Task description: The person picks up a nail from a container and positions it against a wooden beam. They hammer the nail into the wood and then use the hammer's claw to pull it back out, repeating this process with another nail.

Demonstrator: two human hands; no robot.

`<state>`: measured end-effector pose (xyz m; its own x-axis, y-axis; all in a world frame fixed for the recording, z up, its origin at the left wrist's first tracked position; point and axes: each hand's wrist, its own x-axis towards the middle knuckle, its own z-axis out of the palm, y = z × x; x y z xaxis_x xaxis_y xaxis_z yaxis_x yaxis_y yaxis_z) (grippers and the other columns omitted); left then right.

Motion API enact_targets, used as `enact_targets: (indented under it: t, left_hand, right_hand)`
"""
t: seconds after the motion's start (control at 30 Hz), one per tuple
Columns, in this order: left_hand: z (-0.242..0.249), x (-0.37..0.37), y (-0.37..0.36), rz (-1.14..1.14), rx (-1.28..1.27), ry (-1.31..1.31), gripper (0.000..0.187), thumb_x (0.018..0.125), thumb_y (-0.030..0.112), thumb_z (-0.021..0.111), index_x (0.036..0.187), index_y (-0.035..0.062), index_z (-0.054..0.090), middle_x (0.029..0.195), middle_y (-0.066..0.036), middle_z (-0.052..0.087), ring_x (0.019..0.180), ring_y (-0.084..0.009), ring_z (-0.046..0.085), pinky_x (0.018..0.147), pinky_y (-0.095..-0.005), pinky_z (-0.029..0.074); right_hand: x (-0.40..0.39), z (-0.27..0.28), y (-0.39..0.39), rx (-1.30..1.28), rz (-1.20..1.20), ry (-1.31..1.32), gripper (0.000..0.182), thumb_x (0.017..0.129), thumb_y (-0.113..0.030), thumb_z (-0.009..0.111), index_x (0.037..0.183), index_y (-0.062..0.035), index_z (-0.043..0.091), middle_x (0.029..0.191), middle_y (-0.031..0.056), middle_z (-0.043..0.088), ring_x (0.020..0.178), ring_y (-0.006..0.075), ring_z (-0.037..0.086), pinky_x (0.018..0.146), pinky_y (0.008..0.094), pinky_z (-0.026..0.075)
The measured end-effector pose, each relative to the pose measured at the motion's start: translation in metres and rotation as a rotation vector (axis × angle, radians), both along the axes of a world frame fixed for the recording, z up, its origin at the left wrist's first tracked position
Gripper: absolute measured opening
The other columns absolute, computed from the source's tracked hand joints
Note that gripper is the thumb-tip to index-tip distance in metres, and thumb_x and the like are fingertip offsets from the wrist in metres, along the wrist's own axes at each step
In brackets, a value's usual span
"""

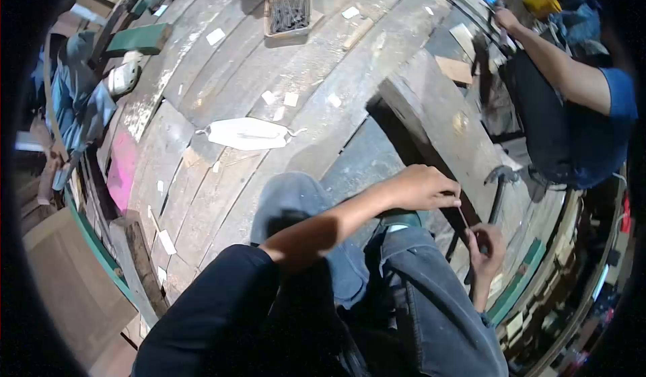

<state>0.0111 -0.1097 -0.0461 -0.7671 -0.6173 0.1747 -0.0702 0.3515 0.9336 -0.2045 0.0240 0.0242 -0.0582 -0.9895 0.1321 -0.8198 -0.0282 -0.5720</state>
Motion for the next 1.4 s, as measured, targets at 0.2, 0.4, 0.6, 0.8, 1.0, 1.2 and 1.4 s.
enact_targets:
  t: [0.2, 0.4, 0.6, 0.8, 1.0, 1.2, 1.4]
  left_hand:
    - [-0.018, 0.027, -0.031, 0.049, 0.087, 0.111, 0.026, 0.091, 0.028, 0.068, 0.095, 0.0022, 0.071, 0.083, -0.016, 0.069, 0.076, -0.0268, 0.068, 0.069, -0.0375, 0.051]
    - [-0.021, 0.115, -0.094, 0.784, 0.949, 0.729, 0.022, 0.098, 0.026, 0.06, 0.095, 0.0042, 0.06, 0.063, 0.009, 0.034, 0.052, -0.003, 0.03, 0.045, -0.0208, 0.023]
    - [-0.08, 0.211, -0.158, 1.149, 0.874, 0.857, 0.019, 0.101, 0.03, 0.055, 0.093, 0.0137, 0.05, 0.064, 0.007, 0.033, 0.049, -0.0059, 0.028, 0.044, -0.0231, 0.024]
    - [-0.063, 0.264, -0.21, 1.11, 0.842, 0.767, 0.02, 0.103, 0.029, 0.051, 0.092, 0.0127, 0.048, 0.062, 0.008, 0.033, 0.047, -0.0048, 0.027, 0.04, -0.0217, 0.021]
    - [-0.063, 0.299, -0.26, 1.286, 0.463, -0.003, 0.023, 0.099, 0.026, 0.055, 0.107, 0.0052, 0.062, 0.065, 0.002, 0.052, 0.047, -0.0065, 0.041, 0.039, -0.0239, 0.029]
    - [-0.087, 0.281, -0.256, 1.218, -0.124, -0.435, 0.034, 0.083, 0.037, 0.072, 0.092, 0.0041, 0.075, 0.087, -0.018, 0.073, 0.081, -0.0283, 0.071, 0.076, -0.0378, 0.054]
    - [-0.096, 0.24, -0.24, 1.251, -0.033, -0.614, 0.028, 0.08, 0.037, 0.074, 0.092, 0.0121, 0.077, 0.088, -0.016, 0.073, 0.084, -0.0312, 0.071, 0.076, -0.0407, 0.054]
  right_hand:
    - [0.002, -0.029, 0.028, 0.229, -0.141, -0.125, 0.015, 0.084, -0.004, 0.075, 0.087, -0.0015, 0.061, 0.074, 0.0029, 0.06, 0.063, 0.0086, 0.055, 0.055, 0.0236, 0.042]
    - [-0.006, -0.053, 0.059, 0.389, -0.219, -0.293, 0.009, 0.09, -0.003, 0.067, 0.088, -0.0011, 0.059, 0.074, 0.0017, 0.059, 0.066, 0.0068, 0.056, 0.057, 0.0228, 0.043]
    - [-0.008, -0.064, 0.072, 0.41, -0.11, -0.379, 0.006, 0.09, -0.003, 0.066, 0.093, -0.0012, 0.061, 0.08, 0.0041, 0.062, 0.071, 0.0082, 0.057, 0.065, 0.0228, 0.045]
    - [-0.011, -0.078, 0.087, 0.492, -0.191, -0.385, 0.006, 0.09, -0.004, 0.066, 0.094, -0.0011, 0.061, 0.08, 0.0043, 0.062, 0.071, 0.0085, 0.058, 0.065, 0.023, 0.045]
    - [-0.011, -0.09, 0.094, 0.528, -0.223, -0.389, 0.007, 0.09, -0.004, 0.065, 0.094, -0.001, 0.061, 0.08, 0.0045, 0.062, 0.071, 0.0088, 0.058, 0.066, 0.0232, 0.046]
    - [-0.008, -0.095, 0.097, 0.533, -0.233, -0.394, 0.007, 0.09, -0.004, 0.065, 0.095, -0.0008, 0.062, 0.081, 0.0048, 0.063, 0.071, 0.0092, 0.058, 0.066, 0.0234, 0.046]
    - [-0.004, -0.093, 0.096, 0.514, -0.227, -0.391, 0.008, 0.09, -0.005, 0.065, 0.096, -0.0007, 0.062, 0.081, 0.005, 0.063, 0.071, 0.0095, 0.058, 0.066, 0.0236, 0.046]
